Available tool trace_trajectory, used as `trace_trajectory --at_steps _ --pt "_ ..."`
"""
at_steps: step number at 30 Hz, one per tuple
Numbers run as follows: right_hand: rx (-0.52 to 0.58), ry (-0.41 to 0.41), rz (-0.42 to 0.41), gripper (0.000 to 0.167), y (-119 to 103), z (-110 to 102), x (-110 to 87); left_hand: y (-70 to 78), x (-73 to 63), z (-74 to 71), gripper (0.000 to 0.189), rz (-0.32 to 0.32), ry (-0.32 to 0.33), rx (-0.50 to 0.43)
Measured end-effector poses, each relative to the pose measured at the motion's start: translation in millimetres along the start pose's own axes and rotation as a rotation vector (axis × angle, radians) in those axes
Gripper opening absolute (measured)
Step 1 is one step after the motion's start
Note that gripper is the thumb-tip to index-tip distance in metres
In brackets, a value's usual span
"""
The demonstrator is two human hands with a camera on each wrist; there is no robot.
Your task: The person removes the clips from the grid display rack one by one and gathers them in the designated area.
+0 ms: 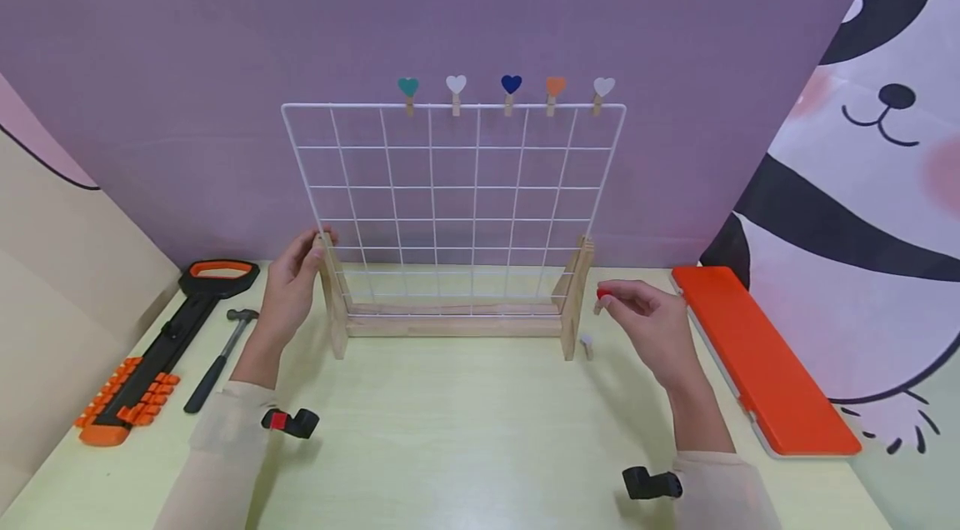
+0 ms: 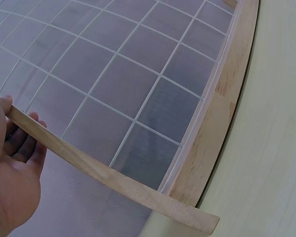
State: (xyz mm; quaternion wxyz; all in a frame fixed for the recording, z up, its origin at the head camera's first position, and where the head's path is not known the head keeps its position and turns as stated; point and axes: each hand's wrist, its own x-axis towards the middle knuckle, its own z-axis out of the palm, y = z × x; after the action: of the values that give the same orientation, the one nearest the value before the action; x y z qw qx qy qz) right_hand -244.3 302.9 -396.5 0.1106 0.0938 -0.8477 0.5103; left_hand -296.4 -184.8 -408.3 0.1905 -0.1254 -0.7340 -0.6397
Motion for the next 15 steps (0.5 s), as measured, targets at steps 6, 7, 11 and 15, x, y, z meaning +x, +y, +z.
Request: trace_trajectory --at_steps 6,7,11,15 --pt "0.017 0.021 0.041 0.039 20 0 -4.1 0.8 -1.0 -0.3 0.043 -0.011 -0.005 0.004" --pt "0.02 0.024 0.043 0.038 23 1 -4.3 0.9 -1.3 -0.4 0.043 -0.013 -0.005 0.003" --pt "0.032 0.019 0.052 0.039 31 1 -3.8 1.5 -1.8 -1.1 0.043 -0.014 -0.005 0.005" --pt "0.017 0.005 0.08 0.041 38 1 -3.2 1.6 -1.5 -0.8 0.044 -0.011 -0.005 0.01"
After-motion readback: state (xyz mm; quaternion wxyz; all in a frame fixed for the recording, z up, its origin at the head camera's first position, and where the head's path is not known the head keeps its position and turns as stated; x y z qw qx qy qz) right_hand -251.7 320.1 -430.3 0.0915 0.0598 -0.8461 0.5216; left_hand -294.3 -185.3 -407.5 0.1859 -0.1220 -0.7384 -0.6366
